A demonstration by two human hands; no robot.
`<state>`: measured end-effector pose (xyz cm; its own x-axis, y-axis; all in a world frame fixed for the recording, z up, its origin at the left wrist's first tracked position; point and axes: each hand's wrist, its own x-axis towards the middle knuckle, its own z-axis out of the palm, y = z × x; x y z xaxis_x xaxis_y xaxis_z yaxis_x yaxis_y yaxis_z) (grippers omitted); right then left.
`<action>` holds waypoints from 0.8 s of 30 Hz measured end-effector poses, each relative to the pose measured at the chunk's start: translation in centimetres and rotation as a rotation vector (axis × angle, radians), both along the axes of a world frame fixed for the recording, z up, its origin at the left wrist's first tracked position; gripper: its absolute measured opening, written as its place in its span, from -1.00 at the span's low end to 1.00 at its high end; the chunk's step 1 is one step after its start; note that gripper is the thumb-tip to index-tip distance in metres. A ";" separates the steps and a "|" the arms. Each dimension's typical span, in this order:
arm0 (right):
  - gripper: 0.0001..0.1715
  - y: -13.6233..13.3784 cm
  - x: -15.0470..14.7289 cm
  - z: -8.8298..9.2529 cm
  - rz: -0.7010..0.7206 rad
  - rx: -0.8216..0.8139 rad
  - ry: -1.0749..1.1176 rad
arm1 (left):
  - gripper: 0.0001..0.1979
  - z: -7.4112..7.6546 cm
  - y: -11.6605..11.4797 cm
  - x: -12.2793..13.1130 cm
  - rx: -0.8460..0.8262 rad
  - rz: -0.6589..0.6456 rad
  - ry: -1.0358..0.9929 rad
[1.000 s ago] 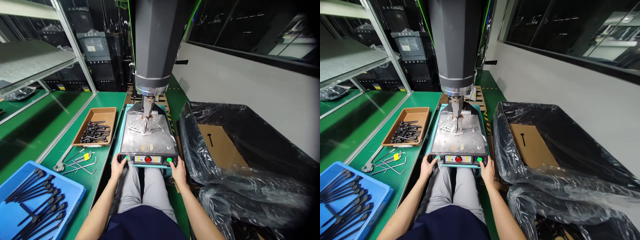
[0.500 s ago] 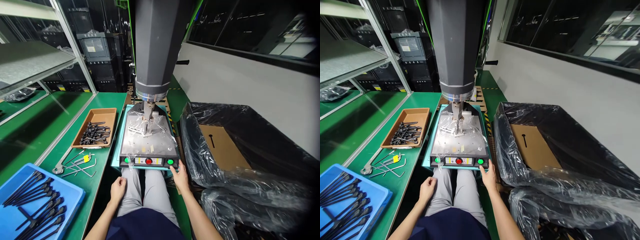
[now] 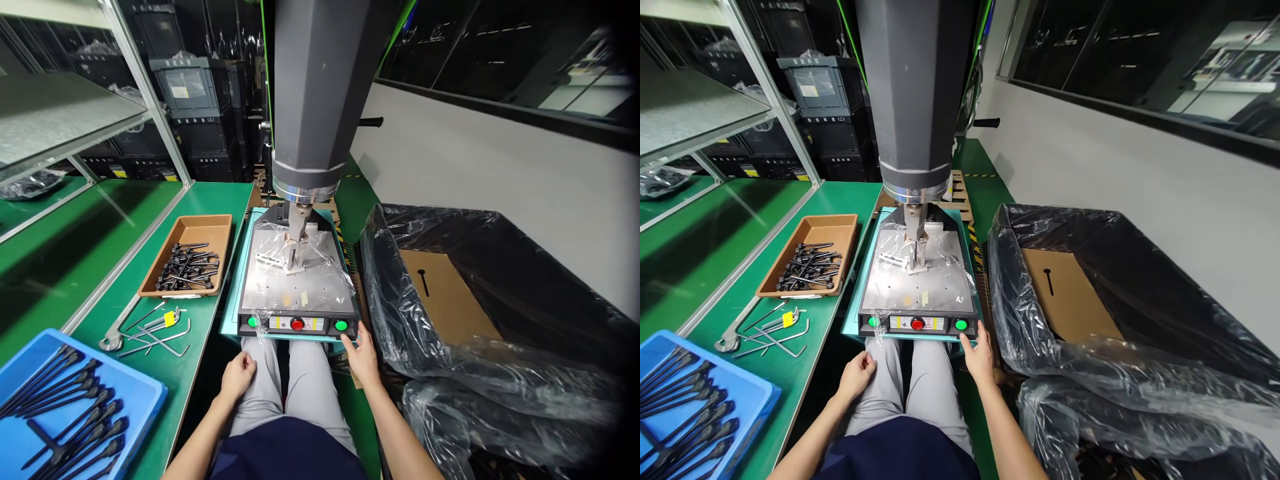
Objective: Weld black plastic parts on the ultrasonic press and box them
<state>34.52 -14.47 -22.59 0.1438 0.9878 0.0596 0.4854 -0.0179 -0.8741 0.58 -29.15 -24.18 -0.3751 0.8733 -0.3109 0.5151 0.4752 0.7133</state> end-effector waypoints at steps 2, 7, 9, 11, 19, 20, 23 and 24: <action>0.09 0.1 0.2 0.1 0.001 -0.019 0.033 | -0.83 0.4 -0.1 -0.1 0.008 0.001 -0.026; -0.10 1.9 0.9 2.0 -0.053 0.011 0.172 | -0.71 3.1 0.2 -0.6 0.152 0.003 -0.194; -0.15 3.5 1.0 3.3 -0.081 0.078 0.202 | -0.63 4.9 0.6 -0.8 0.257 0.028 -0.254; -0.16 5.5 0.9 4.6 -0.097 0.125 0.213 | -0.59 6.9 1.4 -1.1 0.356 0.069 -0.283; -0.13 12.0 -1.5 8.1 -0.032 0.045 0.122 | -0.34 12.0 8.4 -1.1 0.593 0.262 -0.266; -0.14 12.4 -2.0 8.5 -0.032 0.037 0.103 | -0.27 12.3 9.5 -1.0 0.581 0.248 -0.274; -0.30 12.9 -3.2 10.2 -0.057 0.065 0.147 | -0.21 13.4 12.4 -0.5 0.496 0.183 -0.324; -0.34 12.7 -3.5 10.9 -0.067 0.084 0.180 | -0.27 14.0 12.9 -0.3 0.482 0.171 -0.351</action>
